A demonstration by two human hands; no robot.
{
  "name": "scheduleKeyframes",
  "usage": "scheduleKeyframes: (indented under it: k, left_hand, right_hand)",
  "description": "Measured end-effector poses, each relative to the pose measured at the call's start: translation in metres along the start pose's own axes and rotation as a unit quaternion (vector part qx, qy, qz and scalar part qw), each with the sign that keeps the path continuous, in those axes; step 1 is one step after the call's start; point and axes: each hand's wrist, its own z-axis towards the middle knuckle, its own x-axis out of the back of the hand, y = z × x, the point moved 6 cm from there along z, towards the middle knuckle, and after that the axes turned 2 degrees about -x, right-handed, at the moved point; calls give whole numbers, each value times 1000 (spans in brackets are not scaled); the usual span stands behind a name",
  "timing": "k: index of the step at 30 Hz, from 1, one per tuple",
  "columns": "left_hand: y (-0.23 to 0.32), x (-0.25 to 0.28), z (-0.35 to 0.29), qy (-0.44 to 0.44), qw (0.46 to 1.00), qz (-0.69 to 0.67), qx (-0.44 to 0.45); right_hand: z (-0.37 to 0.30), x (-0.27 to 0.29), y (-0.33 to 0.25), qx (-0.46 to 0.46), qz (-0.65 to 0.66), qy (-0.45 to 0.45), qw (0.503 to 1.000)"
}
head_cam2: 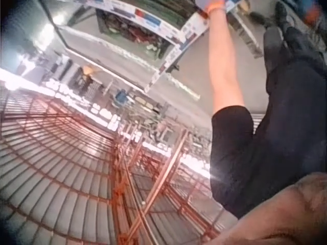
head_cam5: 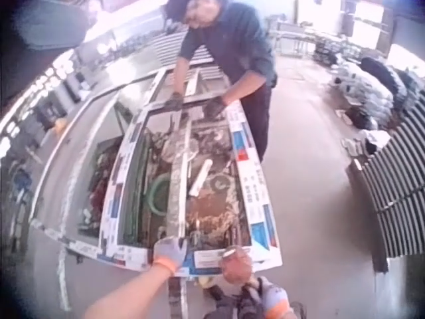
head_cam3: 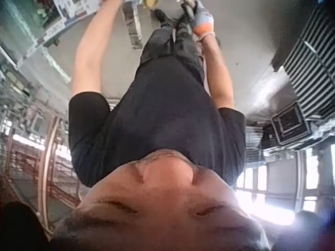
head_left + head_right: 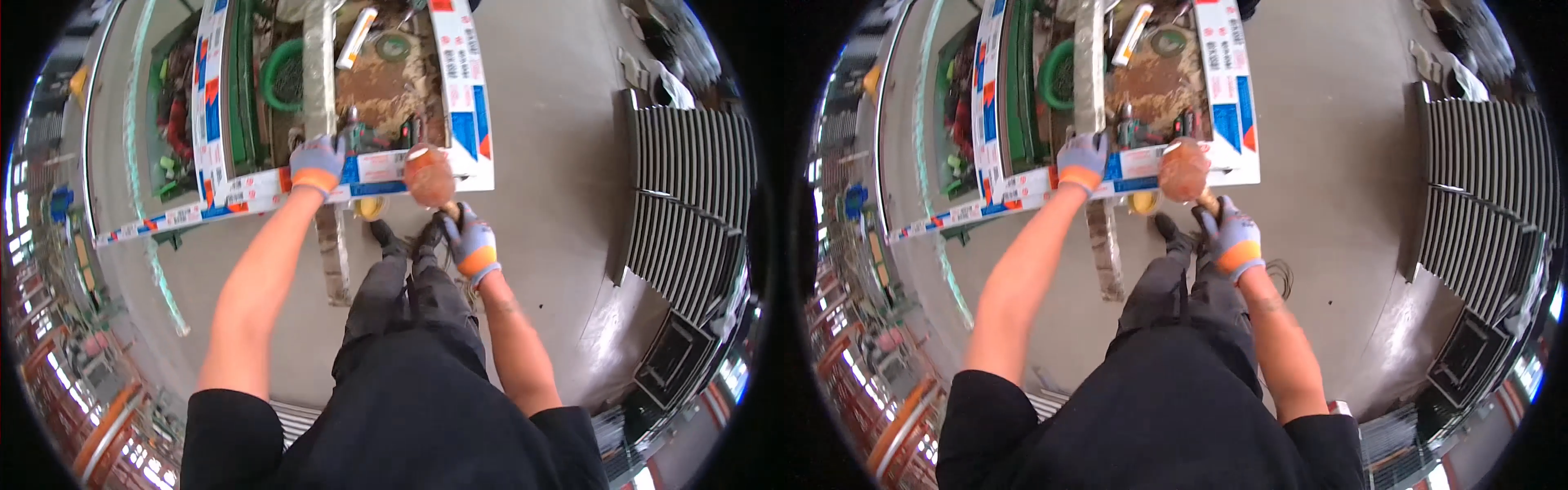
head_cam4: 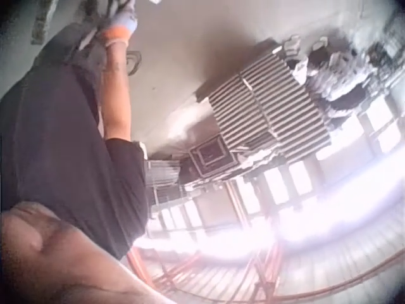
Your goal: Assembling and applying sealant to metal window frames in a factory environment.
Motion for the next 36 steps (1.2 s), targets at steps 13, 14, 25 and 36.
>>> scheduleKeyframes:
  k: [13, 14, 25, 36]
  left_hand:
    - [-2, 1, -1, -66, 997, -6, 31]
    - [-1, 1, -1, -57, 998, -15, 24]
    - [1, 2, -1, -52, 999, -6, 12]
    - [-9, 0, -2, -62, 997, 19, 31]
  right_hand:
    - [3, 17, -36, 76, -24, -70, 994]
    - [3, 22, -40, 80, -26, -74, 994]
    - [23, 9, -48, 131, -100, -57, 985]
    - [-12, 44, 3, 51, 75, 53, 994]
